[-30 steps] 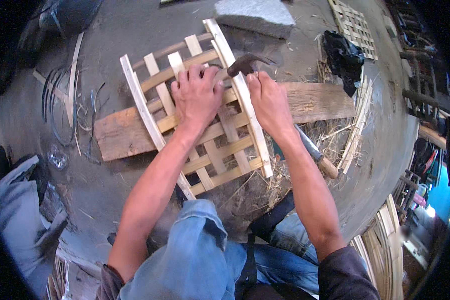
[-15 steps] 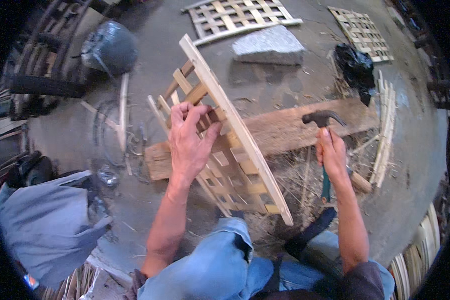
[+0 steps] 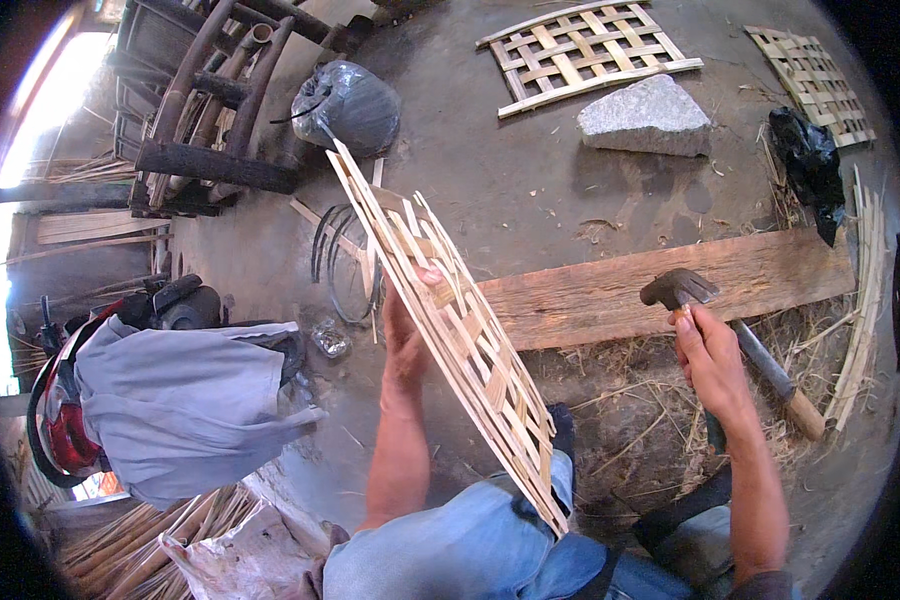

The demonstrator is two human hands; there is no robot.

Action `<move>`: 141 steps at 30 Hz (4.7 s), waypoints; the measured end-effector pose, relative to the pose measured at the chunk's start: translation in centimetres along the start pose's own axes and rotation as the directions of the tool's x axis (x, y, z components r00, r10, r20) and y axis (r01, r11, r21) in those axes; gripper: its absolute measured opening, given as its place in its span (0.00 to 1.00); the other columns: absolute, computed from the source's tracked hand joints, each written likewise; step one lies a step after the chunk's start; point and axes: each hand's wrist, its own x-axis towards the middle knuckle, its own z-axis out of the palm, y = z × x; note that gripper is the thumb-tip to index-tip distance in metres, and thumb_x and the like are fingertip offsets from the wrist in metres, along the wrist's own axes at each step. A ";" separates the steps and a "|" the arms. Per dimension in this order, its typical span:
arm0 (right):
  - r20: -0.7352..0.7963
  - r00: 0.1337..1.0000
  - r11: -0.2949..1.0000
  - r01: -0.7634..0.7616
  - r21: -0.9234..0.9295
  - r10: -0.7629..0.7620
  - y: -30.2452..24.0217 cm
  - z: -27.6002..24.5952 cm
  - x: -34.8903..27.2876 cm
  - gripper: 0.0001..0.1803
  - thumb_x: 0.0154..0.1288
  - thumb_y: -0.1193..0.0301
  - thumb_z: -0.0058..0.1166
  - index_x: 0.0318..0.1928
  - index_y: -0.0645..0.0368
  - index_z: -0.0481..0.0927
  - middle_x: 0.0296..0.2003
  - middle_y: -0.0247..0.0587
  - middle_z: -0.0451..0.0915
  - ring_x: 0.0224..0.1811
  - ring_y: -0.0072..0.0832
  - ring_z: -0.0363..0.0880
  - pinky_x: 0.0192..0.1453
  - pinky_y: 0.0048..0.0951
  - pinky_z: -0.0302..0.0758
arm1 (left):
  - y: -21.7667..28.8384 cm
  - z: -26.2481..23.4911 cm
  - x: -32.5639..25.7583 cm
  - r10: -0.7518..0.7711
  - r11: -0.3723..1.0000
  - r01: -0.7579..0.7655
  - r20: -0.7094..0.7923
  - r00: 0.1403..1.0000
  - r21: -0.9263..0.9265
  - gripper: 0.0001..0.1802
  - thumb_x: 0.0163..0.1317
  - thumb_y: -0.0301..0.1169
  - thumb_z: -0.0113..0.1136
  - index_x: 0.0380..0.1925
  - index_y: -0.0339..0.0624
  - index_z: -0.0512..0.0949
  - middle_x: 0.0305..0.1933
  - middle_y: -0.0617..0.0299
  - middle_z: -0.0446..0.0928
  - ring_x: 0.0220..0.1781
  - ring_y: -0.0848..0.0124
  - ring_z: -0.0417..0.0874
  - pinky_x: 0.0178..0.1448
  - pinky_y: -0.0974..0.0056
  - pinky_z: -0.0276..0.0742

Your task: The person weaves thin bamboo strips into a lattice frame, using a knife to trim edges and a hammer to secure the strips. They repeatedly adjust the lattice and tap the strips into place.

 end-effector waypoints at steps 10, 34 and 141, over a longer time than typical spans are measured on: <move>-0.170 0.979 0.971 0.075 -0.225 -0.115 0.2 -0.8 -0.1 0.15 0.71 0.69 0.56 0.53 0.63 0.77 0.32 0.55 0.79 0.34 0.47 0.81 0.41 0.41 0.74 | -1.1 4.8 4.2 0.081 0.877 -0.135 0.136 0.987 0.462 0.25 0.57 0.40 0.73 0.48 0.38 0.78 0.52 0.57 0.64 0.55 0.65 0.71 0.62 0.56 0.73; -0.322 0.921 0.856 0.022 -0.517 -0.218 10.0 -8.1 -3.3 0.19 0.65 0.71 0.62 0.55 0.63 0.79 0.42 0.50 0.81 0.42 0.43 0.82 0.50 0.39 0.78 | -13.7 16.6 4.5 0.014 0.475 -0.300 0.334 0.943 0.827 0.19 0.61 0.40 0.67 0.51 0.49 0.81 0.55 0.54 0.72 0.60 0.58 0.72 0.60 0.50 0.68; -0.153 0.962 0.957 -0.249 -0.146 0.227 0.5 3.0 -3.7 0.29 0.62 0.59 0.61 0.50 0.72 0.67 0.38 0.72 0.82 0.43 0.63 0.83 0.49 0.56 0.77 | -15.6 16.0 3.9 0.300 0.869 -0.231 -0.093 0.950 0.438 0.24 0.57 0.38 0.49 0.52 0.35 0.65 0.46 0.50 0.66 0.46 0.58 0.69 0.56 0.53 0.68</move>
